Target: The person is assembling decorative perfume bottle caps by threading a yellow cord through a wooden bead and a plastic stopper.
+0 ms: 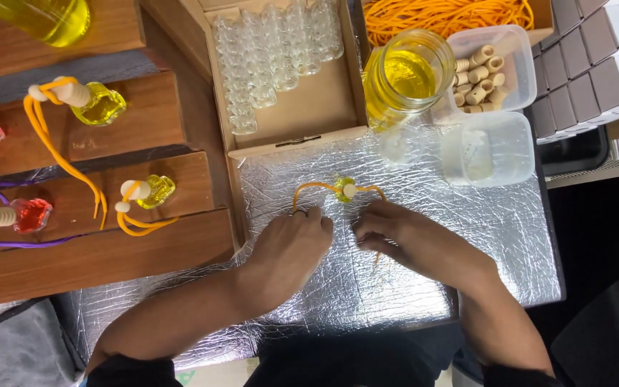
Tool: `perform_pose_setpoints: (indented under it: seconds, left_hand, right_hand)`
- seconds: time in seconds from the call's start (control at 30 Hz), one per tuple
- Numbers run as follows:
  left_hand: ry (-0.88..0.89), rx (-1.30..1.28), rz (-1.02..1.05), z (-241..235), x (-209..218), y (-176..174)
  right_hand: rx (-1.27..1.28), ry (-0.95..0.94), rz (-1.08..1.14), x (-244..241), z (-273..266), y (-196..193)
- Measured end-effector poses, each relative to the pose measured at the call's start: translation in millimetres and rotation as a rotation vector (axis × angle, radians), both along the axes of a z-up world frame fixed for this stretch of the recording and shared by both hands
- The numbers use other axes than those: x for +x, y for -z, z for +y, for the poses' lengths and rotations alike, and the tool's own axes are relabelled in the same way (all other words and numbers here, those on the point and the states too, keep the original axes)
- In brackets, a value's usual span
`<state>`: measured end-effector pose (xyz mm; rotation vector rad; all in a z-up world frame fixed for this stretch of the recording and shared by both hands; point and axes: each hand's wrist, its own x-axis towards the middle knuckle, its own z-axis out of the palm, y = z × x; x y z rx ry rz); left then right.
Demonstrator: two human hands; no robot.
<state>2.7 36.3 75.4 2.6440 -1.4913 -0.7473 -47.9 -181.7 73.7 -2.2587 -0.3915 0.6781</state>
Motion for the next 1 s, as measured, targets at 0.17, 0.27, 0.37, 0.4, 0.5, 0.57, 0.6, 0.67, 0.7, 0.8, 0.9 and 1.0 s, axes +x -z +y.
perform_pose_setpoints:
  seconds: [0.17,0.27,0.37,0.4,0.5,0.57,0.6,0.67,0.7,0.8,0.9,1.0]
  left_hand:
    - [0.03,-0.046,0.106,2,11,-16]
    - [0.047,-0.117,0.162,-1,14,-48]
    - [0.058,-0.341,0.053,-3,12,-47]
    - [0.043,-0.505,-0.064,-3,11,-40]
    - [-0.429,-1.117,0.29,-10,7,1]
    - [-0.566,-1.249,0.331,-5,-5,22]
    - [-0.713,-1.383,0.365,-1,-9,32]
    - [-0.775,-1.443,0.374,1,-13,51]
    - [-0.863,-1.508,0.372,3,-18,60]
    - [-0.815,-1.537,0.377,-2,-15,54]
    - [-0.764,-1.46,0.522,2,-14,60]
    - [-0.789,-1.461,0.724,3,-19,52]
  right_hand:
    - [0.09,-0.061,-0.015,0,-6,-25]
    - [0.091,-0.073,-0.051,-3,-5,-11]
    - [0.093,-0.062,-0.126,-4,-3,5]
    - [0.112,-0.076,-0.161,-4,-3,8]
    - [0.155,-0.062,-0.157,-7,-7,3]
    - [0.224,-0.014,-0.193,-5,-9,-4]
    - [0.291,0.024,-0.231,-3,-10,-8]
    - [0.388,0.131,-0.224,-2,-8,-7]
    - [0.485,0.216,-0.206,-2,-5,-7]
    - [0.698,0.343,-0.323,-1,8,9]
    - [0.737,0.433,-0.383,0,23,9]
    - [0.736,0.453,-0.398,0,25,32]
